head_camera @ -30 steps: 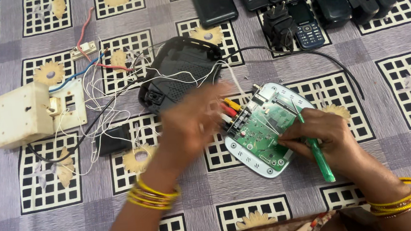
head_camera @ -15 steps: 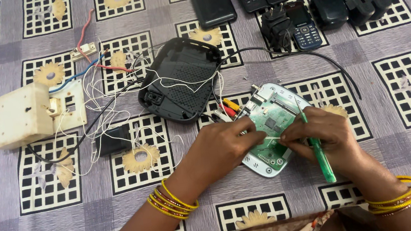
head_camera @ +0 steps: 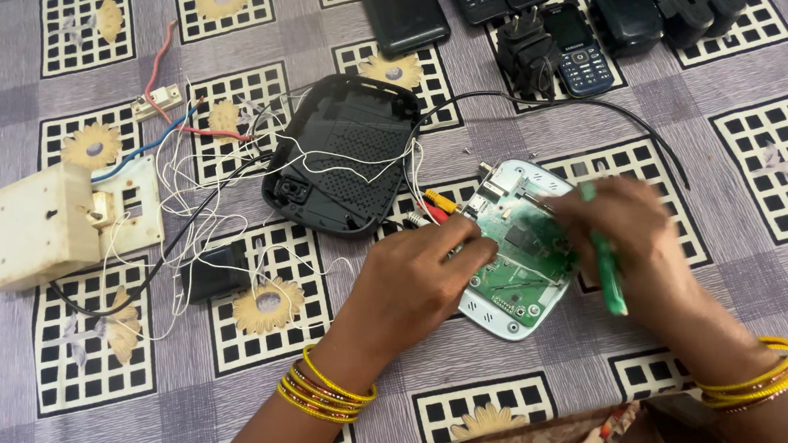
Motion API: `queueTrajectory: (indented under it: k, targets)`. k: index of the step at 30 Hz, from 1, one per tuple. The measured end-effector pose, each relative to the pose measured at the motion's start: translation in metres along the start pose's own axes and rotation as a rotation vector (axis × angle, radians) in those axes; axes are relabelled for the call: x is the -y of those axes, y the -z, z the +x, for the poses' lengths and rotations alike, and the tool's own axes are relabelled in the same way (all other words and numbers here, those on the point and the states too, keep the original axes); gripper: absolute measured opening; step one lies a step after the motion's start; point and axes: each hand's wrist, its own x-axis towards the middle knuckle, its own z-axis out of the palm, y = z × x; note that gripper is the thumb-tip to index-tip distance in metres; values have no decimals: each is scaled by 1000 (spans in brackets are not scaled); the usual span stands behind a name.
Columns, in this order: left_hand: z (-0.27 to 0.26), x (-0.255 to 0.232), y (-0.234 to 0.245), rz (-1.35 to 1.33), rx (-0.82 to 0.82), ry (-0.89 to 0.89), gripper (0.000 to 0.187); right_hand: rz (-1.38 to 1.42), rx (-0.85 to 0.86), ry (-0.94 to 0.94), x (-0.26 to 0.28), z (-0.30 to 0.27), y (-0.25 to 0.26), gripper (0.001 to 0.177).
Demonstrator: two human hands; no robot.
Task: The person opens the casing of a black electronic device using a screwdriver, revealing the internal circuit board, and then uses the screwdriver to manipulate wires and components on the board.
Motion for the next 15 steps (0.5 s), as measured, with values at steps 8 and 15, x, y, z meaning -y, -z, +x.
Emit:
queueTrajectory:
  k: [8, 15]
  targets:
    - [2, 4, 3, -2, 24, 20, 13, -460, -186, -276, -36, -10, 13, 43]
    - [3, 5, 4, 16, 30, 11, 15, -545, 74, -752, -55, -15, 49, 32]
